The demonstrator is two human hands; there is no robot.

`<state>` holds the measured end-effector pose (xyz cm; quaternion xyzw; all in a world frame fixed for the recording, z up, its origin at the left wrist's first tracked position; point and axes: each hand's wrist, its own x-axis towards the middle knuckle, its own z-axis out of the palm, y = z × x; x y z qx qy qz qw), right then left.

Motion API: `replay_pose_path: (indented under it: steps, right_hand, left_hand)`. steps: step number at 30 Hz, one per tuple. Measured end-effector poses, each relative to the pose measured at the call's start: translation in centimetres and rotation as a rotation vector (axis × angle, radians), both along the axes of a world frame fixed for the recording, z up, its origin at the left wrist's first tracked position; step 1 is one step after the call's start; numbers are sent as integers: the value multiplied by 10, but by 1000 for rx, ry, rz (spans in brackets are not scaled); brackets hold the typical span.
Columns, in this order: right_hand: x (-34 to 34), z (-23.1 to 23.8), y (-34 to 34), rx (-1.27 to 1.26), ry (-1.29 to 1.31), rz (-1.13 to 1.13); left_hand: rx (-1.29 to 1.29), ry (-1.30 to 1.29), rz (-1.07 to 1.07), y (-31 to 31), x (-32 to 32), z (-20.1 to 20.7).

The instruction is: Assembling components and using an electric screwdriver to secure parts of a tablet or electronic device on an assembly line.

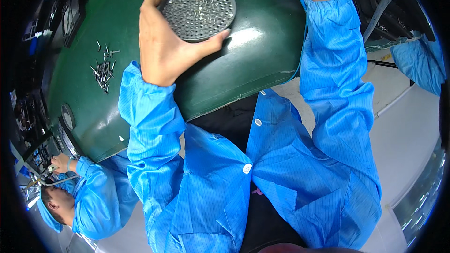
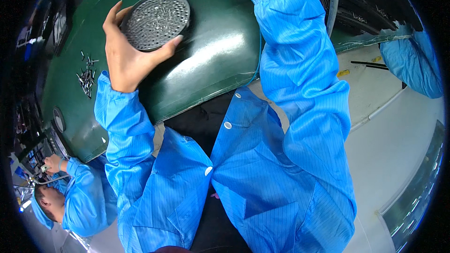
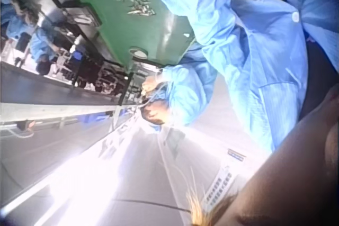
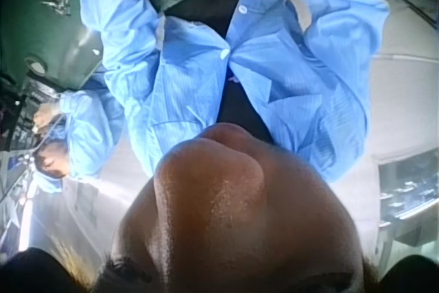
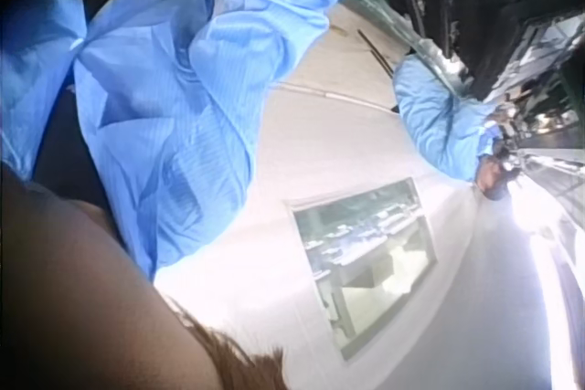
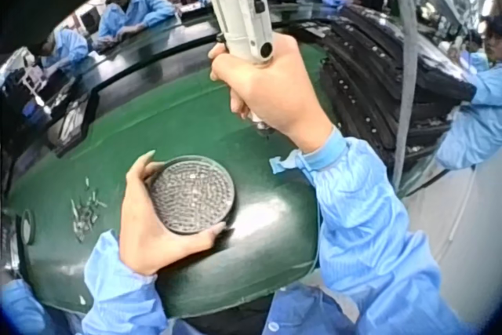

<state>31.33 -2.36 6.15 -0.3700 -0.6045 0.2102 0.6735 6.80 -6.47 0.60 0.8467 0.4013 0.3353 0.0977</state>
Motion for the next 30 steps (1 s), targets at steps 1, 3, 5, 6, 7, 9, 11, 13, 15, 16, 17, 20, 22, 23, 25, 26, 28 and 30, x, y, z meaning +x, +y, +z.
replay_pose_path:
  steps: [1,3,5,6,7,9,11,13,15,16,17,20,22,23,25,26,28,30]
  right_hand:
    - [-2,1,-1,-8,-4,2]
    - [-5,4,-3,-9,1,-7]
    - [-9,6,-4,-121,-17,-59]
    - [-6,7,-7,-93,0,8]
    - [-6,7,-7,-86,7,3]
    - [-9,9,-8,-163,34,-47]
    - [-4,2,-1,-41,50,19]
    - [-6,2,1,-72,55,11]
    - [-10,7,-2,-116,40,-20]
    - [-12,9,-3,-160,23,-51]
    - [-12,6,0,-165,23,-50]
    - [-10,0,8,-62,44,17]
    - [-10,-1,9,-59,39,21]
    - [-10,-1,10,-62,42,20]
    - [-12,1,13,-73,20,20]
    - [-13,1,13,-74,19,23]
    - [-10,0,13,-74,27,22]
    - [-11,2,12,-112,33,5]
  left_hand:
    - [5,7,-9,3,-3,1]
    - [-5,-28,15,8,-8,3]
    - [-9,-4,21,8,-8,-2]
    - [-11,-24,14,7,-7,-3]
    - [-14,-43,6,7,-6,-5]
    - [1,-32,-3,7,-5,-6]
    - [1,-85,-23,5,-2,-7]
    - [-2,-75,-21,3,-1,-8]
    - [46,-43,-21,4,-2,-9]
    - [42,-42,-20,4,-2,-9]
    - [68,-25,-21,5,-2,-9]
    - [108,-15,-32,6,-1,-10]
    - [120,-22,-39,7,-1,-12]
    - [89,-31,-18,8,0,-14]
    - [56,-44,12,6,-1,-15]
    - [40,-36,49,5,0,-15]
    - [39,2,100,2,5,-15]
    - [23,7,112,-1,9,-16]
